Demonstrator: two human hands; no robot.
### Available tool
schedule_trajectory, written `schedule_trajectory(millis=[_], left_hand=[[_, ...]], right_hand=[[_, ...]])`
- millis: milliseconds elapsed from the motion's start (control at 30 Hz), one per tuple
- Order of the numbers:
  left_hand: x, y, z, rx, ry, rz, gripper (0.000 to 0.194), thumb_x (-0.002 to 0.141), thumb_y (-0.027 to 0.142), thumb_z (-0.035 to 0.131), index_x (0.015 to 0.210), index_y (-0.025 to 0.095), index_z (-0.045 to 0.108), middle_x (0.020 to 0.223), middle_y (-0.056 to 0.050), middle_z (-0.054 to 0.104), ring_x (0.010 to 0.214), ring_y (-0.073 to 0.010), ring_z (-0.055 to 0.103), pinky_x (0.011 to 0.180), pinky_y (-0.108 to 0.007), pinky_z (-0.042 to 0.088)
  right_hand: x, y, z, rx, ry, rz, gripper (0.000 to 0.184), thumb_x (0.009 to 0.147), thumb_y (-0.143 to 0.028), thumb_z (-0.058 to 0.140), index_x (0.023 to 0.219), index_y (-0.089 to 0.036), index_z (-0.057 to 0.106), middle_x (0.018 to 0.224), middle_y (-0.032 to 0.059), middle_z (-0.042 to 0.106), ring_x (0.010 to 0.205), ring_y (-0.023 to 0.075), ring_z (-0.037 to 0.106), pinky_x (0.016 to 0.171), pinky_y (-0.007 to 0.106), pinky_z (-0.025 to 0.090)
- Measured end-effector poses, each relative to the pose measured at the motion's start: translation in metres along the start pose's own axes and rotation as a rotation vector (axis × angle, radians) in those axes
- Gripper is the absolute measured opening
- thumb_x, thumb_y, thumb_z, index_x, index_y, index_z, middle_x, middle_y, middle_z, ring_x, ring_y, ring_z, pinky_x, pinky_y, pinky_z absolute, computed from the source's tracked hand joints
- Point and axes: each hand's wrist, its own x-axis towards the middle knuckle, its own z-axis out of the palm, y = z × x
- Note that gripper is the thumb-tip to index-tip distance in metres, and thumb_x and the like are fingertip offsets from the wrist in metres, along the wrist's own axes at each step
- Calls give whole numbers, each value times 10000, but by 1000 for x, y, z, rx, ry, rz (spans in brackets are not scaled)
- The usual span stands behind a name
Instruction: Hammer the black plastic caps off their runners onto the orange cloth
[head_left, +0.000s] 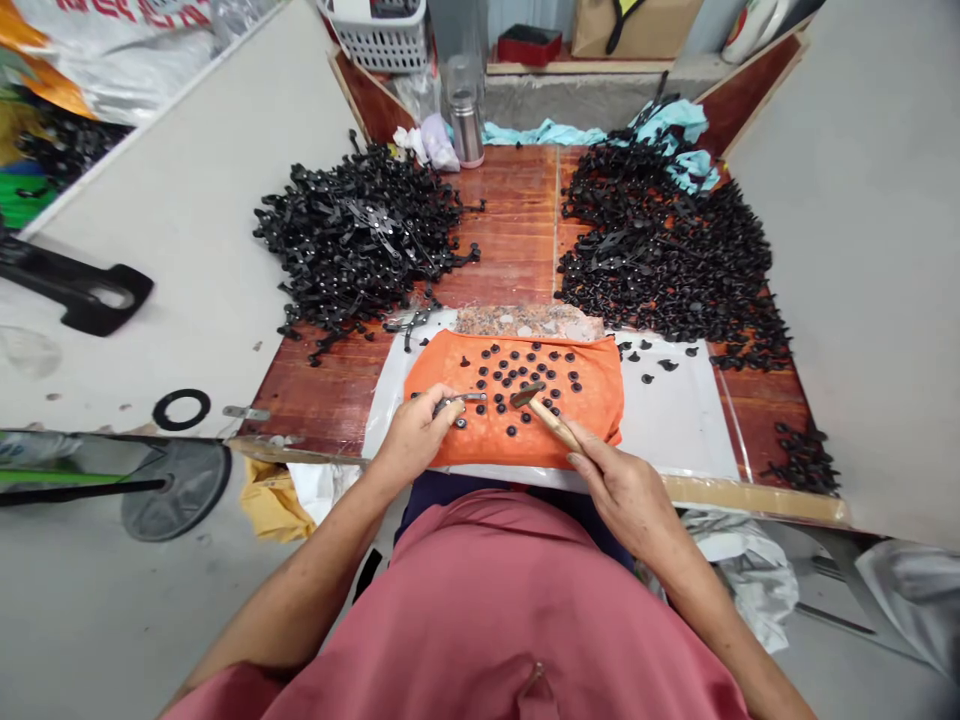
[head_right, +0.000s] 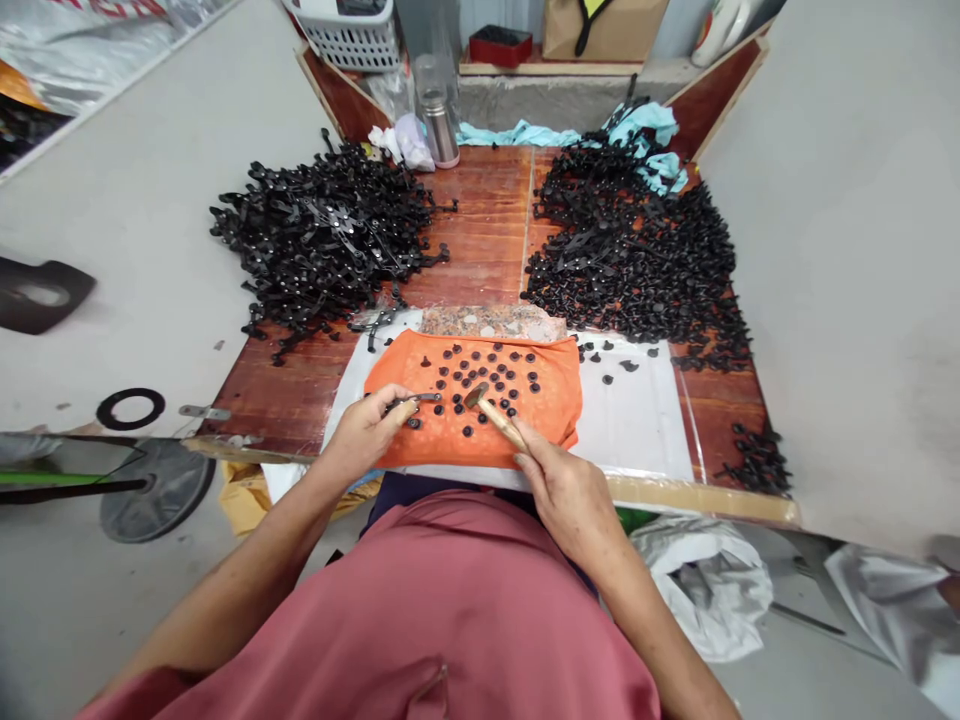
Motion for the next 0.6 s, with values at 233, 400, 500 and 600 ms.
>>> schedule_trajectory(millis=[233,400,500,600], left_hand=[[-4,-11,-2,-182,-23,-134,307,919,499,498,788,223,531,543,82,421,481,-104,350,503,-234,276],[-3,-13,0,-163,-61,-121,346,927,507,483,743,216,521,549,67,471,482,-103,375,496,-234,282],[-3,-13,0,-152,-66,-112,330,919,487,496,745,211,538,560,61,480,508,-107,397,508,-234,286],[-4,-13,0,-167,-75,-115,314,909,476,503,747,210,541,549,67,450,503,-104,376,502,-234,271]], right_hand=[[0,4,0,-33,-1,4,487,1079,-280,435,1562,-288,498,1292,79,750,1086,261,760,949,396,603],[0,5,5,-24,12,-15,474,1078,-281,443,1547,-273,513,1299,81,747,1093,255,757,963,393,597],[-1,5,5,-9,5,-4,473,1081,-283,437,1549,-278,512,1276,77,758,1086,250,759,961,382,596],[-1,4,5,1,4,0,476,1078,-277,437,1548,-273,513,1292,77,751,1095,251,756,961,380,596]])
